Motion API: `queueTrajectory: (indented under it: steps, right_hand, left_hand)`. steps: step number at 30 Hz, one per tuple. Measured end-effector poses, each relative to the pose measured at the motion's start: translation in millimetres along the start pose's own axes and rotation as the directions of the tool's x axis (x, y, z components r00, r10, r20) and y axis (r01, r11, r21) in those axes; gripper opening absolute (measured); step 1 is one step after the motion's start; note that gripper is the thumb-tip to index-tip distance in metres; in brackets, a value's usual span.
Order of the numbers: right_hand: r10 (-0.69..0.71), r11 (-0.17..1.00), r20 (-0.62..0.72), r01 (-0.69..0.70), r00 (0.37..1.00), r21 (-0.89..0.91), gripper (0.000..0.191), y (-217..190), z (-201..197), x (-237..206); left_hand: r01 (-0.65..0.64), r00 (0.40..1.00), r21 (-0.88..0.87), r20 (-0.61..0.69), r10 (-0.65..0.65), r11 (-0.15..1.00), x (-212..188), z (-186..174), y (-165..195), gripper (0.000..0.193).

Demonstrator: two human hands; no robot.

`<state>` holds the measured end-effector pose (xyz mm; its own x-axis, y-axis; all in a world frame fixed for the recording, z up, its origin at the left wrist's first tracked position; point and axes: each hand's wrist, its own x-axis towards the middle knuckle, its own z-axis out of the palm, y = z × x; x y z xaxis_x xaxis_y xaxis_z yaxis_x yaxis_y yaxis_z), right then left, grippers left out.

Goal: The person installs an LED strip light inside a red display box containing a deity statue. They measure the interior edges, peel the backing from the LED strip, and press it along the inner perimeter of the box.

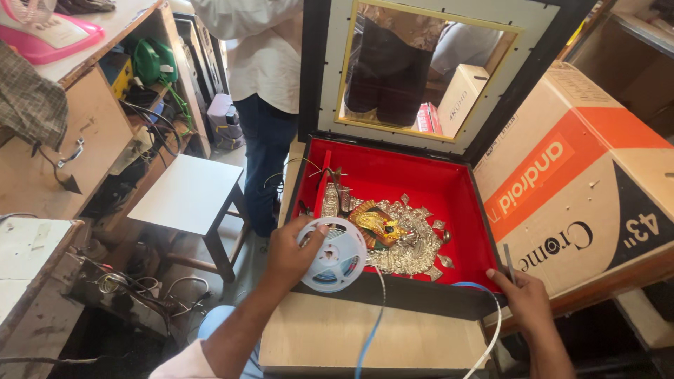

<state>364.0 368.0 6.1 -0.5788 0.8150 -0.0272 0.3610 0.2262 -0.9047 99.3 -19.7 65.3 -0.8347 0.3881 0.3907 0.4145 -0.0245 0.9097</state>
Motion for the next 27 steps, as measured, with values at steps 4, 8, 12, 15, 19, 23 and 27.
queueTrajectory:
  steps: [4,8,12,15,19,23,27]
  right_hand:
    - [0.018,0.999,-0.065,-0.015,0.998,0.044,0.038,-8,7,-34]
    - [0.134,0.990,-0.113,-0.127,0.985,0.062,0.037,-20,8,-63]
    - [0.153,0.984,-0.118,-0.140,0.981,0.106,0.040,-27,11,-80]
    - [0.081,0.989,-0.138,-0.062,0.987,0.138,0.042,-28,15,-93]
    - [0.153,0.972,-0.173,-0.117,0.973,0.202,0.043,-29,21,-111]
    - [0.148,0.974,-0.179,-0.112,0.973,0.196,0.042,-32,26,-117]
    - [0.133,0.987,-0.193,-0.111,0.972,0.118,0.041,-35,25,-111]
  left_hand:
    - [-0.051,0.999,0.054,-0.006,0.051,0.997,-3,-7,0,0.024]
    - [-0.082,0.996,0.141,-0.026,0.087,0.987,-6,-10,3,0.023]
    - [-0.086,0.996,0.111,0.000,0.087,0.990,-2,-14,5,0.023]
    - [-0.129,0.992,0.118,0.002,0.130,0.985,1,-17,7,0.022]
    - [-0.181,0.983,0.139,-0.011,0.184,0.974,-1,-20,8,0.019]
    - [-0.249,0.966,0.139,-0.032,0.256,0.958,-6,-16,8,0.017]
    - [-0.291,0.950,0.212,-0.050,0.307,0.933,-7,-11,9,0.017]
